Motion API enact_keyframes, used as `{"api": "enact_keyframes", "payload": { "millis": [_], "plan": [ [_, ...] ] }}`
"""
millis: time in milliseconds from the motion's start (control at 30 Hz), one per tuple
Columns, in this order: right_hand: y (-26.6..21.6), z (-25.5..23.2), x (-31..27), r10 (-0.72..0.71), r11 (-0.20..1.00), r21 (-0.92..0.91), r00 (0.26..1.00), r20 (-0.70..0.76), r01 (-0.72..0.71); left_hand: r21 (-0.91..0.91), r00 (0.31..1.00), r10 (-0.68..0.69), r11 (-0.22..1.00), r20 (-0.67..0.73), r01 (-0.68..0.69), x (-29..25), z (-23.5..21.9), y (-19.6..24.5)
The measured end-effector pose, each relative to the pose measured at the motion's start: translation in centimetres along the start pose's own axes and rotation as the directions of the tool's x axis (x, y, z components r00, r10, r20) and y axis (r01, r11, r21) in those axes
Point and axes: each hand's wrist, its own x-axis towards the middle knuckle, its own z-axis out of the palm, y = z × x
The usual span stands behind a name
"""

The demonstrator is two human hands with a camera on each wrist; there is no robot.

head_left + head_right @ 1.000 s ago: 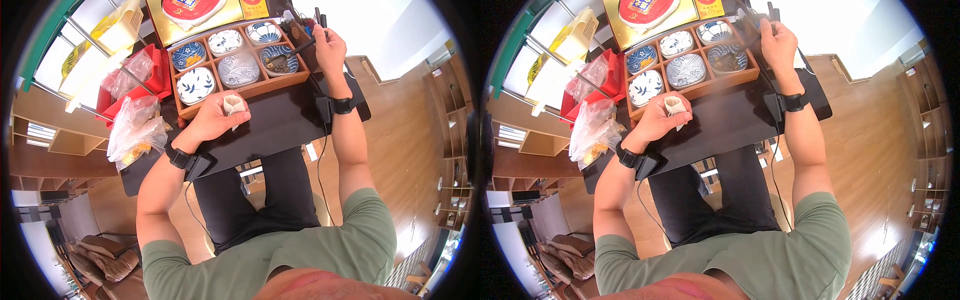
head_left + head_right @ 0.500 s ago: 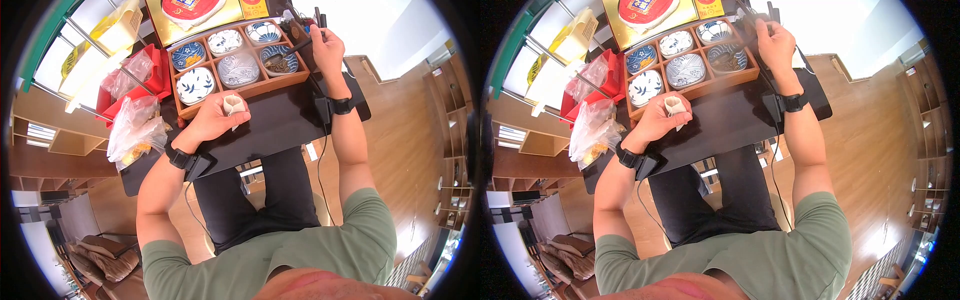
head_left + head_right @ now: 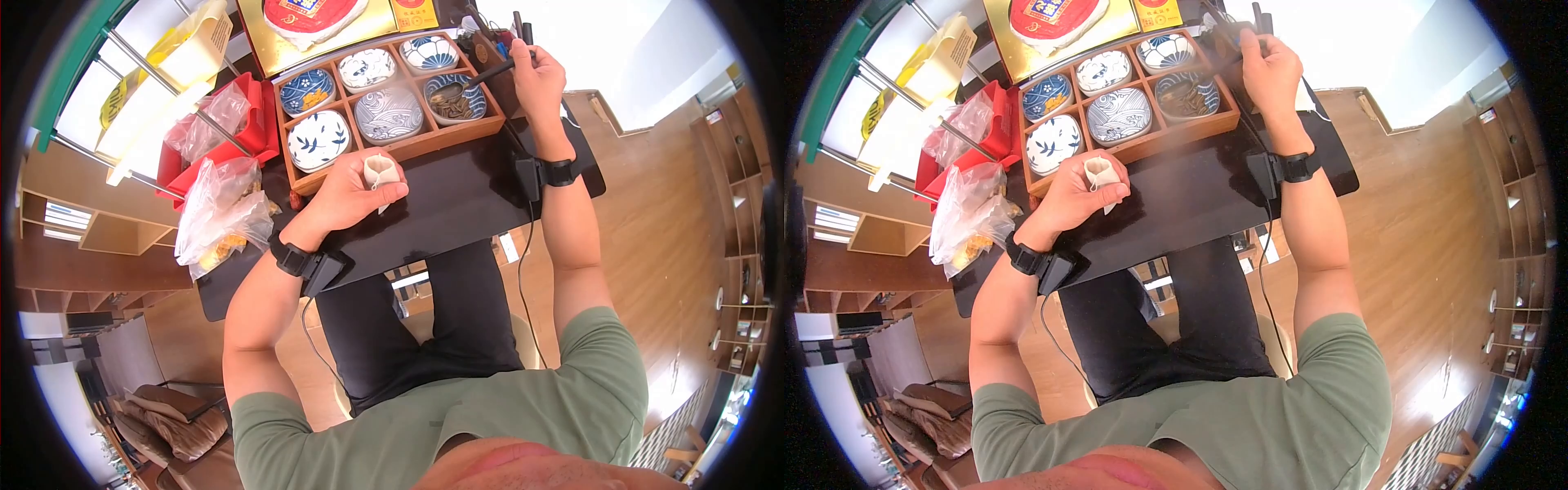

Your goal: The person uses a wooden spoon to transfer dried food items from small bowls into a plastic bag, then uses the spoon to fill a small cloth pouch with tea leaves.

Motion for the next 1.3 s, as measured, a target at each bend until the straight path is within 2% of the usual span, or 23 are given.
{"api": "enact_keyframes", "payload": {
  "millis": [100,200,300,367,433,500,567,600,733,800,833,900,933,1000,1033,1100,1133,1167,1233,1267,1300],
  "plan": [
    [0.0,0.2,0.0,-0.039,0.996,0.073,0.999,-0.037,0.042,0.001,1.000,-0.001,1.000,-0.002,0.001,0.0,0.0,0.0],
    [0.3,-0.3,0.4,0.025,0.994,0.105,0.999,-0.027,-0.022,0.020,1.000,-0.003,1.000,0.006,0.003,0.1,0.0,0.0],
    [-0.8,0.0,-0.5,0.064,0.890,0.447,0.996,0.068,-0.088,0.052,1.000,-0.008,0.999,0.004,0.008,0.1,-0.1,-0.2],
    [-2.1,0.4,-1.4,0.042,0.853,0.516,0.996,0.076,-0.076,0.068,1.000,-0.006,0.998,-0.005,0.006,0.2,-0.1,-0.4],
    [-4.1,0.6,-2.7,0.054,0.826,0.553,0.992,0.115,-0.109,0.010,0.999,-0.025,1.000,0.027,0.025,0.2,0.0,-0.4],
    [-5.2,0.8,-3.9,0.063,0.799,0.584,0.986,0.151,-0.141,0.032,0.997,-0.072,0.997,0.020,0.071,0.2,-0.2,-0.3],
    [-5.6,1.1,-4.9,0.005,0.774,0.617,0.975,0.220,-0.144,0.070,1.000,-0.021,0.997,0.019,0.020,0.2,0.0,-0.5],
    [-5.5,1.0,-5.2,-0.007,0.781,0.604,0.965,0.263,-0.159,0.071,0.999,-0.040,0.997,0.014,0.039,0.2,0.0,-0.7],
    [-6.0,1.2,-6.3,-0.065,0.848,0.525,0.966,0.250,-0.079,0.064,0.998,-0.045,0.997,0.037,0.043,0.2,0.2,0.1],
    [-5.8,1.2,-6.5,-0.342,0.799,0.580,0.912,0.225,0.157,0.080,0.999,-0.047,0.996,0.027,0.044,0.2,0.2,0.1],
    [-5.4,1.1,-6.4,-0.341,0.800,0.579,0.912,0.228,0.155,0.077,0.999,-0.047,0.996,0.026,0.045,0.3,0.1,-0.1],
    [-4.8,1.2,-5.6,-0.585,0.627,0.725,0.787,0.198,0.284,0.078,0.999,-0.048,0.996,0.022,0.046,0.3,-0.1,-0.4],
    [-4.8,1.2,-5.4,-0.585,0.627,0.725,0.786,0.198,0.284,0.078,0.999,-0.048,0.996,0.021,0.046,0.2,-0.1,-0.4],
    [-5.2,1.0,-4.9,-0.619,0.533,0.815,0.762,0.192,0.228,0.034,0.998,-0.065,0.997,0.001,0.065,0.2,-0.1,-0.4],
    [-5.2,1.0,-4.6,-0.620,0.535,0.811,0.761,0.189,0.235,0.034,0.998,-0.060,0.998,0.007,0.060,0.2,-0.1,-0.4],
    [-4.9,0.7,-3.8,-0.494,0.502,0.854,0.856,0.153,0.137,0.053,1.000,-0.021,0.998,-0.010,0.022,0.3,-0.2,-0.7],
    [-4.8,0.6,-3.8,-0.320,0.614,0.773,0.946,0.062,0.157,0.065,1.000,0.001,0.998,-0.014,0.000,0.3,-0.2,-0.9],
    [-4.5,0.2,-3.4,-0.325,0.624,0.762,0.945,0.049,0.175,0.063,1.000,0.013,0.998,0.007,-0.014,0.3,-0.2,-0.8],
    [-3.5,-0.3,-2.3,-0.262,0.889,0.348,0.954,-0.142,0.296,0.034,1.000,-0.018,0.999,-0.023,0.019,0.2,-0.1,-0.5],
    [-3.0,-0.3,-1.5,-0.313,0.900,0.263,0.935,-0.166,0.347,0.007,1.000,-0.009,1.000,-0.016,0.009,0.2,0.0,-0.3],
    [-2.6,-0.2,-1.1,-0.317,0.900,0.254,0.932,-0.176,0.354,0.009,1.000,-0.002,1.000,-0.005,0.002,0.2,0.0,-0.2]
  ]
}}
